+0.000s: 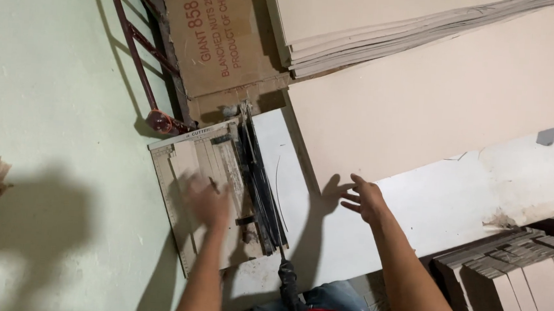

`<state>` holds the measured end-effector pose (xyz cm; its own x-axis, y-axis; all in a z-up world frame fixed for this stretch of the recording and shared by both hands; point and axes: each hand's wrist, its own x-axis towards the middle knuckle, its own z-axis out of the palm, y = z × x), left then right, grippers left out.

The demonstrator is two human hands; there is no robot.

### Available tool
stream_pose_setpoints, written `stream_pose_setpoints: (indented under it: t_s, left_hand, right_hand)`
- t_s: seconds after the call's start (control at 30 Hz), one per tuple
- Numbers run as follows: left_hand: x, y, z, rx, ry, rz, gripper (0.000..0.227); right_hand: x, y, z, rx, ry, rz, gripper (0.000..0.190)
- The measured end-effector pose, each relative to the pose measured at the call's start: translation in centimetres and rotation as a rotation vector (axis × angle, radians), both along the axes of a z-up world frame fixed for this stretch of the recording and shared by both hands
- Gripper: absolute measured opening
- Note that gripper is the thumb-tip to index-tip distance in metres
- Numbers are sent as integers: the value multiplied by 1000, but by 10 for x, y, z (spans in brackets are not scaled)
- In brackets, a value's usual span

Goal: The person uses a manual paper cutter to trim large sheets of beige paper. They place each sheet on the cutter's base, align it against the guide, and pull down the lever to make the cut. The person repeats this process for multiple sheets throughout the video.

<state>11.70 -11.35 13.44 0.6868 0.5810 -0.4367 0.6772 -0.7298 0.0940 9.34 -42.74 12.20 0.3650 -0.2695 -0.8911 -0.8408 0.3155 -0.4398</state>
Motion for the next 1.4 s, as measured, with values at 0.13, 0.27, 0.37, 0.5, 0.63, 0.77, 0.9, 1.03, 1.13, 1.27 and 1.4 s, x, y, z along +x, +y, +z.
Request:
stream_pose_setpoints:
  t_s: [0.13,0.27,0.37,0.5,0.63,0.77,0.9,1.03,1.13,1.27,1.4]
  left_hand:
    - [18,-113,0,-481,-331,-280,65]
    - [22,-181,-91,-490,92,-522,73]
    - [3,-198,-180,-613,159,-308,68]
    - [13,-198,-121,-627,137,-189,58]
    - [16,-201,-98,-616,88,-230,52]
    - [12,-205,-118,-644,33,-251,47]
    - [22,-201,-56,-763,23,-130,60]
    - [27,-202,-47,-846,34,28,61]
    - [31,-198,-56,-856,21,54,62]
    - [26,-194,-127,-887,49,21,54]
    - [28,-187,-114,-941,45,51,17]
  right_hand:
    - [1,0,10,31,-6,-62,82]
    - [-1,-10,7,42,0,-142,86]
    - [1,-10,28,8,17,-137,82]
    - [-29,-36,-58,35,-15,-281,64]
    - [-43,-42,-91,-44,-67,-247,25]
    - [-40,-36,-73,-33,-132,-250,22]
    - [-51,-45,-74,25,-188,-247,23]
    - [-55,-50,-70,53,-242,-243,23]
    - [-55,-51,-66,94,-275,-263,21]
    - [-59,-52,-82,129,-281,-286,22]
    - [-62,-50,-79,125,-280,-282,20]
